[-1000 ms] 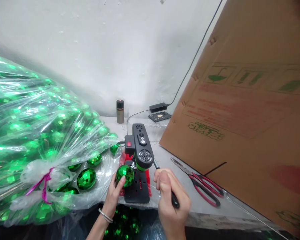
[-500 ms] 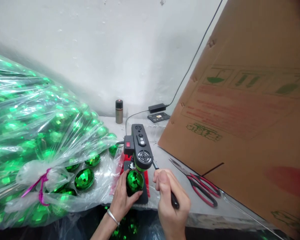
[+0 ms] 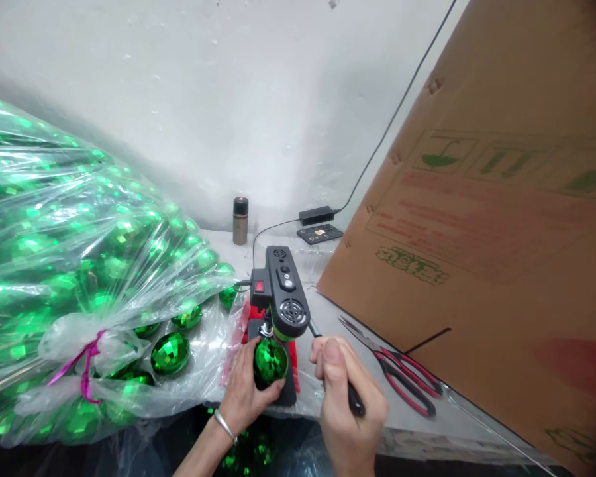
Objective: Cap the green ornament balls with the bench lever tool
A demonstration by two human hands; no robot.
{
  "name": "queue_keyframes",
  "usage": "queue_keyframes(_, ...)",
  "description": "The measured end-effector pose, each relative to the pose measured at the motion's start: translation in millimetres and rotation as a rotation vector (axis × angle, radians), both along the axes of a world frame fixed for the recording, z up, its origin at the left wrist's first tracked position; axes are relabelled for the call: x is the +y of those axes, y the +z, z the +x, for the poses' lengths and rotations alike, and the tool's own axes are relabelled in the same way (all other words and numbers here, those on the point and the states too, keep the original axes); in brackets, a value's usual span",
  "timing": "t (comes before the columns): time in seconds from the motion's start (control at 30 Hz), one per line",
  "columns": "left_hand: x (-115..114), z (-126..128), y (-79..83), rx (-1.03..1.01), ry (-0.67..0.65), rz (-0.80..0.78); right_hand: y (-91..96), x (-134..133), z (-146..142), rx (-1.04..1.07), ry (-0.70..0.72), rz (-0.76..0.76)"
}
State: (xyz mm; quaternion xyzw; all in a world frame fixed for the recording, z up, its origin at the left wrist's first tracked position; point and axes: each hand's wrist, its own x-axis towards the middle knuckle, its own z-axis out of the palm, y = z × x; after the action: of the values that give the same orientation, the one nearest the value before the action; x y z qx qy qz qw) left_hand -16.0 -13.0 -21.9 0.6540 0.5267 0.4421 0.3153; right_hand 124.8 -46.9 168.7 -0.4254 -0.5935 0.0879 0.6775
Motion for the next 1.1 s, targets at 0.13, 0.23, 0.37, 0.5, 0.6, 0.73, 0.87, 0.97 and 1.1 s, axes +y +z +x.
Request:
queue_keyframes(0.13,10.0,9.3,-1.0,-0.061,-0.009,-0.046,-0.1,0.0,-0.1,-0.009,-0.001,0.024)
queue_keyframes(0.23,13.6,12.2,-6.0,-0.068,-0.011,-0.06,-2.3,0.0,-0.1,-0.014,0.004,0.036)
queue_keyframes(0.37,12.5,11.6,-16.2,-0.058,-0.006,-0.048,-6.1,0.0,0.1,-0.021,0.002,0.048)
queue_keyframes(0.5,11.2,10.6,-23.2,-0.027,0.01,-0.035,-15.2,0.0,-0.2,-0.024,-0.009,0.085)
queue_keyframes(0.6,10.8,10.0,-23.7,-0.016,0.005,-0.037,-29.3,0.4,-1.0,-0.01,-0.012,0.095)
queue_keyframes(0.73,9.7,9.5,-20.6,-0.023,-0.006,-0.051,-48.9,3.2,-2.2,0.009,-0.033,0.207)
queue_keyframes(0.87,9.2,11.3,-18.4,-0.027,-0.011,-0.056,-56.3,7.1,-4.4,0.023,-0.053,0.246)
queue_keyframes(0.97,9.5,13.9,-20.1,-0.028,-0.003,-0.052,-56.5,8.7,-6.8,0.058,-0.073,0.257)
queue_keyframes(1.1,9.7,16.4,-26.3,-0.014,0.032,-0.05,-56.5,8.6,-9.0,0.066,-0.077,0.242)
